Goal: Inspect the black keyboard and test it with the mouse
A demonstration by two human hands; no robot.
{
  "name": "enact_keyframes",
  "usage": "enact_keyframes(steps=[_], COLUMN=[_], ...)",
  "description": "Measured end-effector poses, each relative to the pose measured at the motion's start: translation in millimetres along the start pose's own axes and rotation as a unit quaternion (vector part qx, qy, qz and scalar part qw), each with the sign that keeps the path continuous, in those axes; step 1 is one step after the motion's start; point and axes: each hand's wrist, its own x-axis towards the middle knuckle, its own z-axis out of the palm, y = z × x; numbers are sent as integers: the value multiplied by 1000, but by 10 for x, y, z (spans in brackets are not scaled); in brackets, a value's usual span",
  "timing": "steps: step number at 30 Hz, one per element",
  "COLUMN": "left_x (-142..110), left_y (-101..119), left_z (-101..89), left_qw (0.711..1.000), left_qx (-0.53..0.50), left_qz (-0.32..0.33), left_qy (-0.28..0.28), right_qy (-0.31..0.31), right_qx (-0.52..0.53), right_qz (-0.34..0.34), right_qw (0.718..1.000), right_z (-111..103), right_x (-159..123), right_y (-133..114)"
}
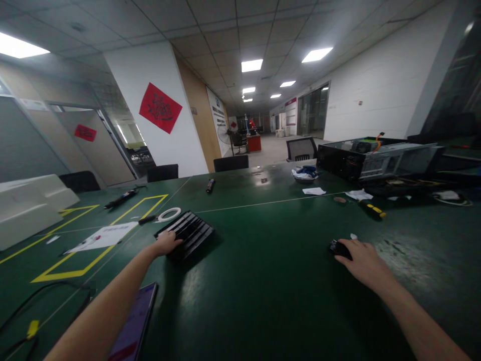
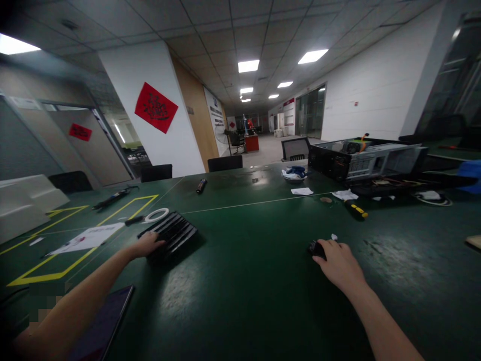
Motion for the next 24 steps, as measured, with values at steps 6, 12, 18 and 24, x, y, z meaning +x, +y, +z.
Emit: enact_keyframes(steps=[6, 12, 18, 24], left_x=[-636, -1549, -1667, -1669], left_y=[904, 1824, 2004, 1974], left_z=[228, 511, 679, 773], left_qw=[956, 818, 801, 798], left_qx=[-261, -487, -492, -506], left_qz=[127, 297, 334, 317], left_qy=[34, -73, -74, -83], right_qy=[-37, -114, -88, -81], right_qx=[199, 356, 376, 329], right_qz=[-143, -239, -314, -319], right_qw=[969, 896, 868, 885], right_z=[-33, -9, 236, 325], right_x=[-201, -552, -510, -485], right_y=[-432, -863, -824, -843])
